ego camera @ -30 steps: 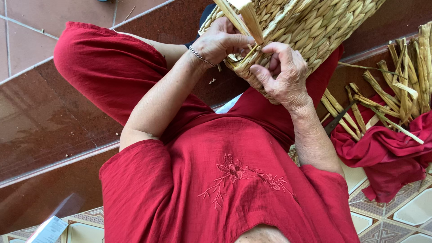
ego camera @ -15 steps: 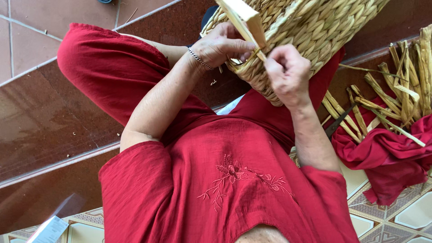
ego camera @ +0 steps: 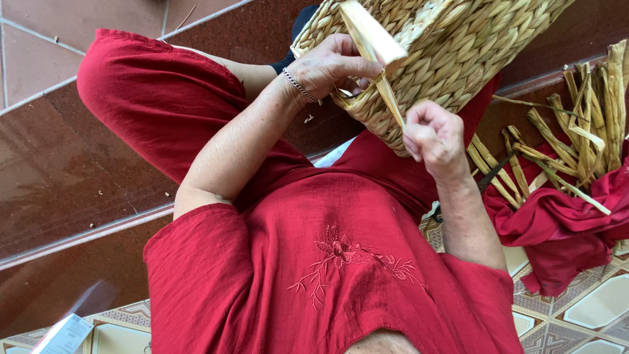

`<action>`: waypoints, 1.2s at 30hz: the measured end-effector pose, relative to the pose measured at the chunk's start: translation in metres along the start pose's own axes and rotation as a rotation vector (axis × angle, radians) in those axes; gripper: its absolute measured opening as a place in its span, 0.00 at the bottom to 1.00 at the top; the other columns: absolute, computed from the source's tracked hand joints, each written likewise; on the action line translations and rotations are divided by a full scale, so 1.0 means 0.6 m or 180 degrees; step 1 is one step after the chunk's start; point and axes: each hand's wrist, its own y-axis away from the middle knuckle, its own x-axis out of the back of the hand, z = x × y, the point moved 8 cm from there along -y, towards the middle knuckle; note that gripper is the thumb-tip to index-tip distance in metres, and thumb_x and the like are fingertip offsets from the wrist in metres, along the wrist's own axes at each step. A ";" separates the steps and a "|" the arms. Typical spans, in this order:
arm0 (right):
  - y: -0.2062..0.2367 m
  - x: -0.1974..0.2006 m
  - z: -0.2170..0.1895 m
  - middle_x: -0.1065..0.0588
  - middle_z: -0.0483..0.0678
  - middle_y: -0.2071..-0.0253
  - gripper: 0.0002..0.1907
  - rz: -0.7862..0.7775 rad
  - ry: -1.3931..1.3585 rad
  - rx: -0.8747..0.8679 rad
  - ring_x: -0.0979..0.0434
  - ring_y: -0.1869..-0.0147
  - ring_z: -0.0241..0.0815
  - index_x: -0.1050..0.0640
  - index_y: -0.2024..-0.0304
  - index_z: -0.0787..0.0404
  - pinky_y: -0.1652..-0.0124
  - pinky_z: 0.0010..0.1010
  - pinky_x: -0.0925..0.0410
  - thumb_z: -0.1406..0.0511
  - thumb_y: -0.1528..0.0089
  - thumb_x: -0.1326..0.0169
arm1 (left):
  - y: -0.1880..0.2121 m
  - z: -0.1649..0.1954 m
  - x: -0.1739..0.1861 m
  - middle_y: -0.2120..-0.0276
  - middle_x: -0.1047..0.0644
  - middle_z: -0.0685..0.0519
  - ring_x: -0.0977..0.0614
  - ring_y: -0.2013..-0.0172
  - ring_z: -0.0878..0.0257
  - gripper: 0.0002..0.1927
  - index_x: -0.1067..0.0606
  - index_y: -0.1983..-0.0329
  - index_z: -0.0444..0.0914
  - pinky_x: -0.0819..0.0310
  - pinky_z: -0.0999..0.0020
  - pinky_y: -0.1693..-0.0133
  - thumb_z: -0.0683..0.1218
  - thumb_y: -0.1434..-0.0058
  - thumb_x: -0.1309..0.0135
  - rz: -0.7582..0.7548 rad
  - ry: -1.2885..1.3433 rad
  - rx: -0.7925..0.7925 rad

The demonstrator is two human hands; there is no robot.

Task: The person sits on the floor and weaves a flat water hyacinth strip along the rim of a woven basket, tucking and threading the strip by hand around the edge. They then use scissors to trim excess strip material and continue folding and securing the woven rim.

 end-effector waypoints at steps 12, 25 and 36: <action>0.236 0.098 0.105 0.34 0.35 0.82 0.04 -0.0219 0.0346 -0.1501 0.41 0.82 0.23 0.27 0.69 0.63 0.82 0.20 0.47 0.68 0.40 0.46 | 0.007 0.007 -0.001 0.61 0.18 0.57 0.19 0.65 0.72 0.20 0.23 0.45 0.39 0.22 0.76 0.64 0.40 0.40 0.32 -0.0241 0.0267 -0.0198; 0.326 0.153 0.218 0.35 0.36 0.80 0.06 -0.0163 0.1778 -0.2001 0.40 0.75 0.28 0.23 0.72 0.62 0.74 0.25 0.42 0.67 0.42 0.41 | 0.036 0.037 -0.019 0.59 0.19 0.59 0.22 0.61 0.73 0.10 0.23 0.52 0.39 0.26 0.78 0.58 0.39 0.37 0.42 -0.0095 -0.0261 -0.0588; 0.309 0.139 0.227 0.19 0.49 0.68 0.10 -0.0593 0.3636 -0.3031 0.18 0.65 0.44 0.21 0.61 0.55 0.57 0.40 0.27 0.58 0.39 0.45 | 0.026 0.012 -0.007 0.67 0.22 0.58 0.24 0.66 0.73 0.08 0.22 0.61 0.36 0.28 0.77 0.63 0.45 0.31 0.36 0.0535 -0.0848 -0.0735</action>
